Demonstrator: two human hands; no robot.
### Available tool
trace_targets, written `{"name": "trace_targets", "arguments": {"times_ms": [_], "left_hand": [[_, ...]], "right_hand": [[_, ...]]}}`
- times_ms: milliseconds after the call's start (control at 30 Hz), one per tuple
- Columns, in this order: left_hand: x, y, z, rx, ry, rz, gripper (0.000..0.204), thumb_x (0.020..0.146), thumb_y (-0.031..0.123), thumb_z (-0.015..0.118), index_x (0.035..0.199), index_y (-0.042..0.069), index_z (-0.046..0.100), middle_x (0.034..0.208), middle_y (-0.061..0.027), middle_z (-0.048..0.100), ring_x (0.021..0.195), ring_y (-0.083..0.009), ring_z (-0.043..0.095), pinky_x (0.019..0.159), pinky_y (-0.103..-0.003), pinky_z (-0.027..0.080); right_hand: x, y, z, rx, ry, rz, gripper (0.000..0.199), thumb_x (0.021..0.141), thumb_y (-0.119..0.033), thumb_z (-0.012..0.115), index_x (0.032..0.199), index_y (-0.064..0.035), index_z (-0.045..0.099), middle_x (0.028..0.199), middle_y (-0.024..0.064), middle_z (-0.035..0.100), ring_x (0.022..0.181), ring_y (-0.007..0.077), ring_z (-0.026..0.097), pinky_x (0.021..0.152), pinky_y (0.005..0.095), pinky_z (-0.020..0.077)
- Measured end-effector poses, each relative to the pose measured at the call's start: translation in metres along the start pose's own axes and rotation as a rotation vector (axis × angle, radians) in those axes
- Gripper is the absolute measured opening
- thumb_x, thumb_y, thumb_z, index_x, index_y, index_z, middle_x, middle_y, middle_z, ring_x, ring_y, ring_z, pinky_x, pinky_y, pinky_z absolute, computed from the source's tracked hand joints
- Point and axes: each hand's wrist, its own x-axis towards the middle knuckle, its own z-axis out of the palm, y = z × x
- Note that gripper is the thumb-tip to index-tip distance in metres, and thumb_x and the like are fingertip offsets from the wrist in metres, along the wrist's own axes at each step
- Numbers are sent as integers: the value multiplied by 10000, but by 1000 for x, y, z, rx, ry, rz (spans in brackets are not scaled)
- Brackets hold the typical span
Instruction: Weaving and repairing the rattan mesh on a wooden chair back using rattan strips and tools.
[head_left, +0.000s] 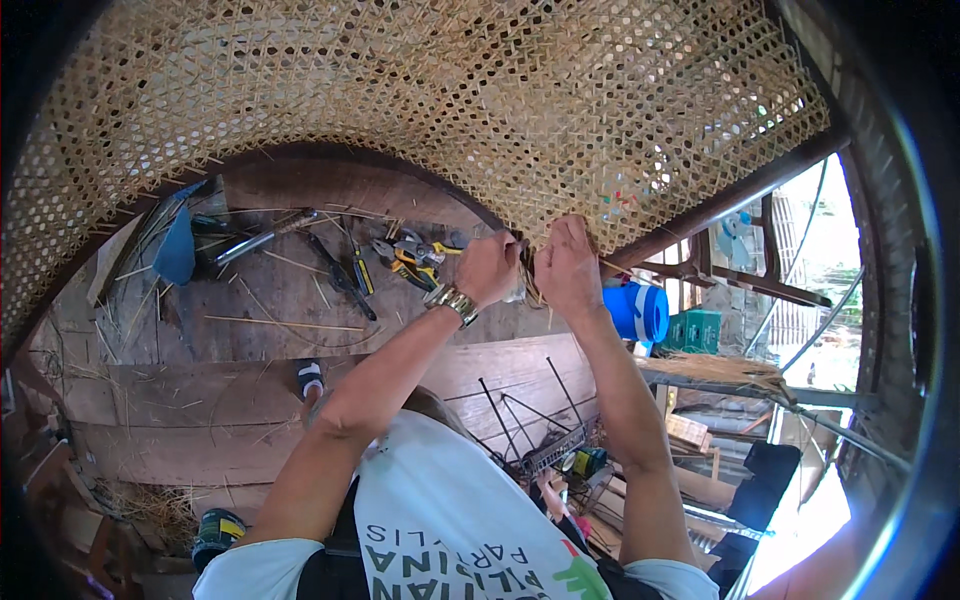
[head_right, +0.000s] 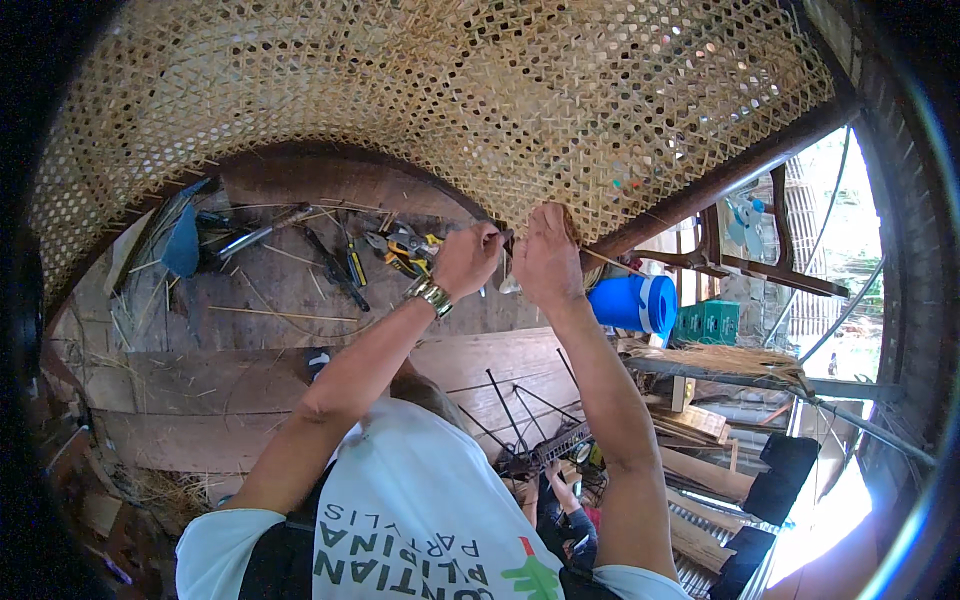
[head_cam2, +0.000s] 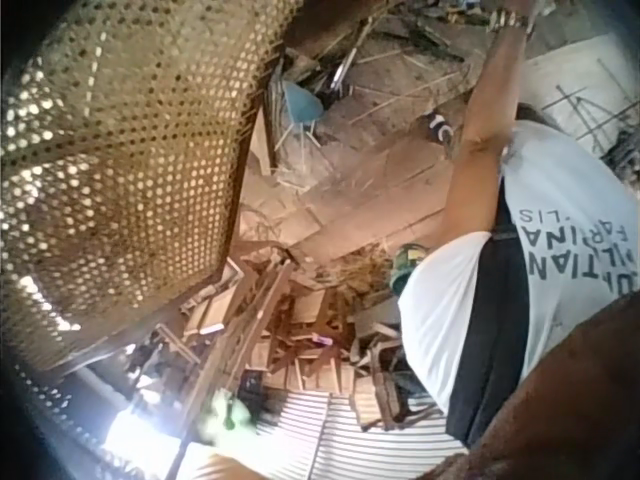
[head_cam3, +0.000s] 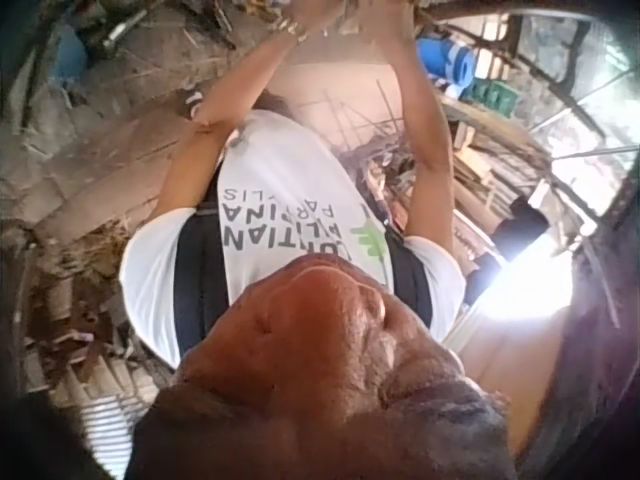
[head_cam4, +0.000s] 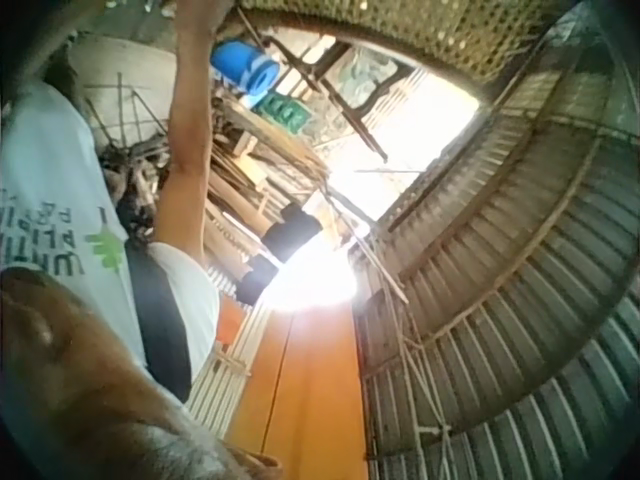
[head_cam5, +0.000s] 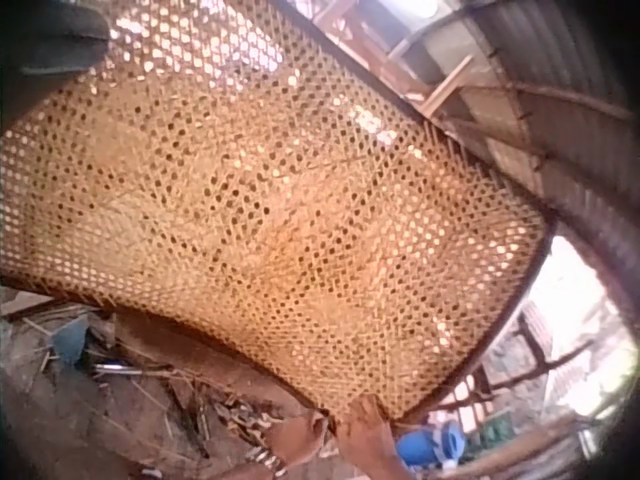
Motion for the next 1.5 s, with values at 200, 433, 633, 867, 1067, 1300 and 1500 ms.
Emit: {"name": "trace_targets", "arguments": {"times_ms": [200,433,633,867,1067,1300,1500], "left_hand": [[-2,-12,11,-30,78,57,290,1247,355,821,1277,75,888,1022,-271,902,933,-525,889,792,-637,688],[-9,-7,19,59,158,96,283,1271,400,802,1276,118,835,966,-250,897,887,-510,891,765,-666,668],[5,-18,6,-398,-107,-209,299,1274,417,808,1274,126,876,958,-200,908,831,-484,876,723,-585,669],[3,-11,-39,267,-33,43,495,1292,606,719,1229,137,864,932,-202,912,838,-463,897,740,-583,698],[-7,-47,-98,517,41,119,487,1281,636,710,1221,168,833,892,-169,885,855,-474,899,720,-637,700],[-37,4,-94,263,69,234,556,1222,705,795,1156,160,884,862,-148,859,826,-445,873,743,-591,665],[-22,-58,-81,-184,195,-8,513,1236,569,853,1162,63,890,896,-193,866,822,-448,855,749,-558,628]], "right_hand": [[15,-8,-13,-66,-204,53,318,1083,-69,767,1361,85,775,1507,282,648,1370,524,785,1136,588,729],[23,-23,-13,-429,-195,34,156,1103,-143,817,1138,-10,890,1434,167,645,1260,414,829,1020,594,756],[6,-15,11,-486,-97,-93,169,1079,-233,827,1159,-97,887,1371,100,660,1294,345,746,1045,513,661],[-12,-9,25,-560,49,-49,174,1051,-241,818,1191,-137,827,1347,88,658,1252,327,733,1122,533,598],[-3,-35,-21,-129,-18,-40,337,1134,-212,873,1445,-106,801,1444,179,720,1376,422,765,1185,558,617],[3,-3,-8,440,-111,-16,279,1212,-165,810,1459,-35,806,1406,221,808,1340,476,804,1138,577,670],[16,-22,23,350,-203,25,168,1228,-148,775,1351,-59,845,1345,196,829,1240,472,845,1090,588,677]]}}
